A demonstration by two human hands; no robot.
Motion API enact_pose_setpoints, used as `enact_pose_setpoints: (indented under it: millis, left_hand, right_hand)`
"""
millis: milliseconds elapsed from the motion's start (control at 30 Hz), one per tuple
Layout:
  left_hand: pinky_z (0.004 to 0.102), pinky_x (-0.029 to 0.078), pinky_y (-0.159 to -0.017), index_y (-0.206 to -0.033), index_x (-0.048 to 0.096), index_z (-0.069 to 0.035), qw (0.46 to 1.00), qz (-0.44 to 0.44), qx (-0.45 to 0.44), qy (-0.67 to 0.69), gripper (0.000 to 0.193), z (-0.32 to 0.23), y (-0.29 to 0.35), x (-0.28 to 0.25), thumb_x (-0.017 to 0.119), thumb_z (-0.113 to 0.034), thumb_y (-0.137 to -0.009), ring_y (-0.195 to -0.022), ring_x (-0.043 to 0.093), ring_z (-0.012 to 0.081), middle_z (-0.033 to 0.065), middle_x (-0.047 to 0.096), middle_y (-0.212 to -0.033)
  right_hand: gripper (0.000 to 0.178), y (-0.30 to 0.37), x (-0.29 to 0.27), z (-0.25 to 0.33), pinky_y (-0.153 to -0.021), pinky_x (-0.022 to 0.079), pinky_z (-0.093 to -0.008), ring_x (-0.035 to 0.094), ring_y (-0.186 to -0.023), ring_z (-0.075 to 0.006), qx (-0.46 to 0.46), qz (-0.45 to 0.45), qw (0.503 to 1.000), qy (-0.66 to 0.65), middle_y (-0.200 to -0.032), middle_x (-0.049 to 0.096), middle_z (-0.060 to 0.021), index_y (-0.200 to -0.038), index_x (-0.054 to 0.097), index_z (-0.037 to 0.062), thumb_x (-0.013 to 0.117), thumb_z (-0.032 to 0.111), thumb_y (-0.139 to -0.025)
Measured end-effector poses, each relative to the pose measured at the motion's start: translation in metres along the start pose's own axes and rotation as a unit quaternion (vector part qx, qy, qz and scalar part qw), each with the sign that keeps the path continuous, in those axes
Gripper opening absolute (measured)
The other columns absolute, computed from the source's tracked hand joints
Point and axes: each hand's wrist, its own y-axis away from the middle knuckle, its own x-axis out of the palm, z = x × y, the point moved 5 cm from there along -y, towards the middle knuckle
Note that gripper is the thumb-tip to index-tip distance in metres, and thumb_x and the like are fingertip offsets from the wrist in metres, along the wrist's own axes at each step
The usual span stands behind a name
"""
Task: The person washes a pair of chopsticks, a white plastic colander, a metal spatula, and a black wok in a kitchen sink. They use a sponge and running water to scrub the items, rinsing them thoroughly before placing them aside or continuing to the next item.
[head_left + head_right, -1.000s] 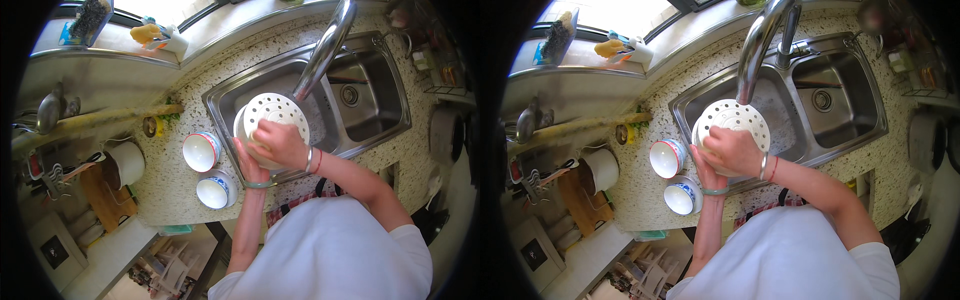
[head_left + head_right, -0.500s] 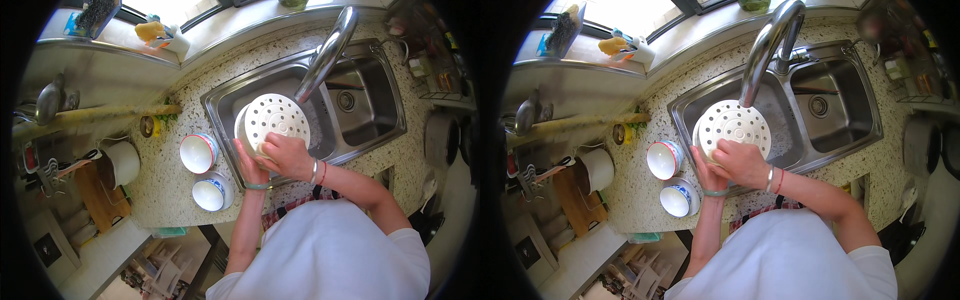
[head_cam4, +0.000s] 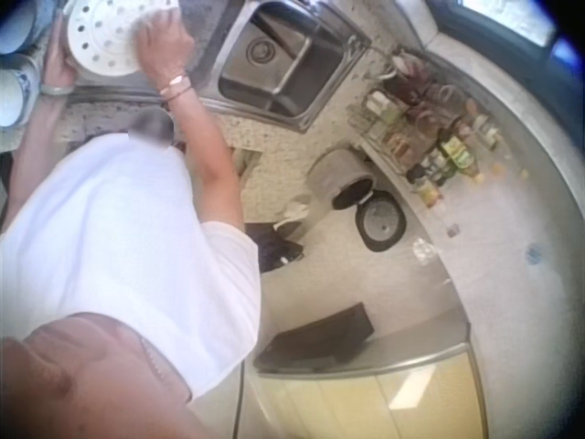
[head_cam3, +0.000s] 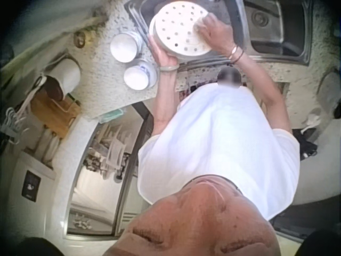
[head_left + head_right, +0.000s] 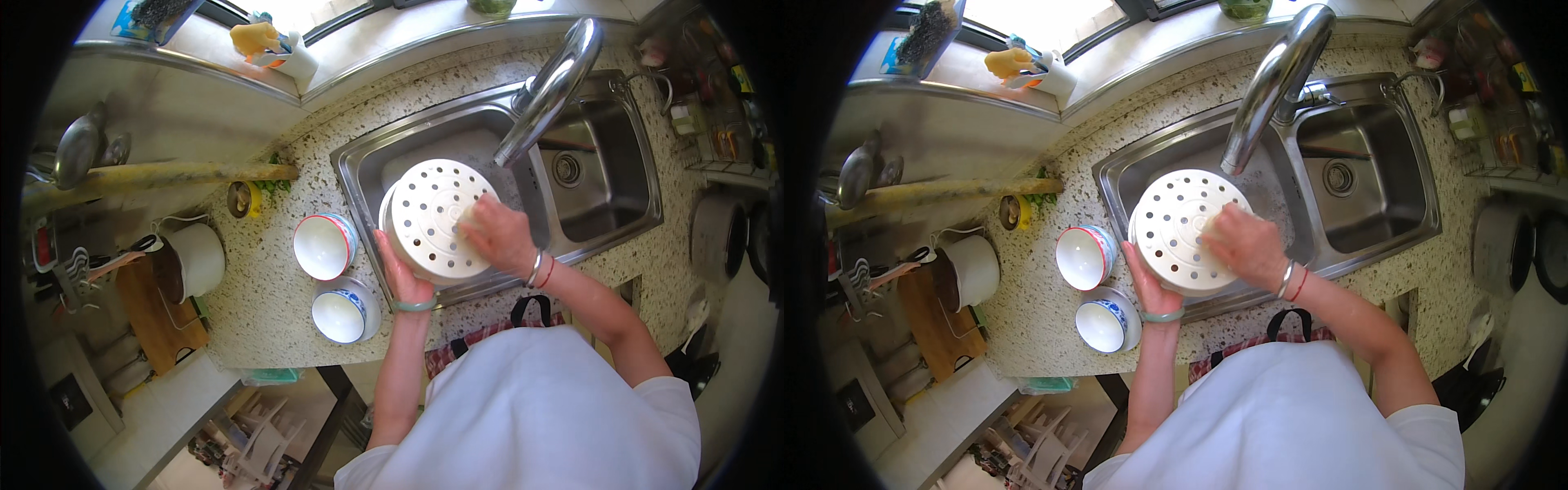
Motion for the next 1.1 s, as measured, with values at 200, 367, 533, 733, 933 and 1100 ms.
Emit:
enact_pose_setpoints:
  millis: [200, 367, 533, 733, 933, 1100]
  left_hand:
    - [0.0330, 0.044, -0.100, -0.137, 0.041, -0.006, 0.998, 0.055, -0.022, -0.019, 0.057, 0.013, 0.010, 0.016, 0.034, -0.049, -0.101, -0.118, 0.052, 0.0194, 0.0097, 0.051, -0.133]
    - [0.0347, 0.041, -0.103, -0.138, 0.042, -0.005, 0.998, 0.033, -0.027, -0.044, 0.062, 0.008, 0.019, 0.023, 0.032, -0.052, -0.100, -0.122, 0.050, 0.0210, 0.0097, 0.050, -0.136]
    - [0.0364, 0.040, -0.104, -0.137, 0.042, -0.003, 1.000, -0.001, -0.012, -0.014, 0.065, -0.001, 0.010, 0.016, 0.034, -0.055, -0.099, -0.123, 0.050, 0.0223, 0.0105, 0.050, -0.137]
    - [0.0333, 0.041, -0.100, -0.133, 0.047, -0.002, 1.000, -0.018, -0.018, -0.016, 0.072, 0.009, -0.004, 0.013, 0.029, -0.061, -0.097, -0.117, 0.052, 0.0195, 0.0089, 0.053, -0.131]
    - [0.0307, 0.046, -0.079, -0.106, 0.059, 0.000, 0.951, -0.025, 0.153, -0.269, 0.064, -0.004, 0.013, 0.041, 0.026, -0.055, -0.101, -0.090, 0.056, 0.0152, 0.0076, 0.061, -0.102]
    - [0.0341, 0.044, -0.056, -0.082, 0.059, 0.004, 0.815, 0.106, 0.198, -0.533, 0.046, 0.014, 0.031, 0.026, 0.041, -0.034, -0.102, -0.060, 0.054, 0.0144, 0.0092, 0.057, -0.065]
  right_hand:
    - [0.025, -0.045, 0.003, 0.062, -0.054, 0.047, -0.0366, 0.058, -0.063, -0.0275, -0.081, 0.023, 0.993, -0.083, -0.080, 0.051, -0.0098, -0.079, 0.052, 0.0062, 0.067, 0.026, -0.081]
    - [0.012, -0.077, 0.012, 0.003, -0.053, 0.050, -0.0367, 0.060, -0.064, -0.0281, -0.036, -0.036, 0.999, -0.005, -0.087, 0.054, -0.0088, -0.091, 0.061, 0.0121, 0.056, 0.023, -0.090]
    - [0.021, -0.018, 0.016, -0.037, -0.060, 0.050, -0.0412, 0.059, -0.075, -0.0322, 0.124, 0.050, 0.991, -0.025, -0.089, 0.054, -0.0114, -0.089, 0.058, 0.0070, 0.058, 0.028, -0.089]
    - [0.018, 0.010, 0.001, 0.026, -0.063, 0.048, -0.0400, 0.058, -0.077, -0.0294, 0.004, 0.011, 0.994, -0.106, -0.090, 0.055, -0.0100, -0.089, 0.057, 0.0084, 0.065, 0.023, -0.082]
    - [0.021, -0.033, -0.001, 0.044, -0.068, 0.050, -0.0353, 0.058, -0.083, -0.0258, -0.064, 0.002, 0.998, -0.022, -0.092, 0.056, -0.0070, -0.092, 0.060, 0.0135, 0.068, 0.024, -0.076]
    - [0.025, -0.072, 0.039, -0.058, -0.072, 0.051, -0.0342, 0.062, -0.081, -0.0261, 0.156, 0.075, 0.977, -0.127, -0.095, 0.060, -0.0052, -0.094, 0.063, 0.0110, 0.068, 0.032, -0.082]
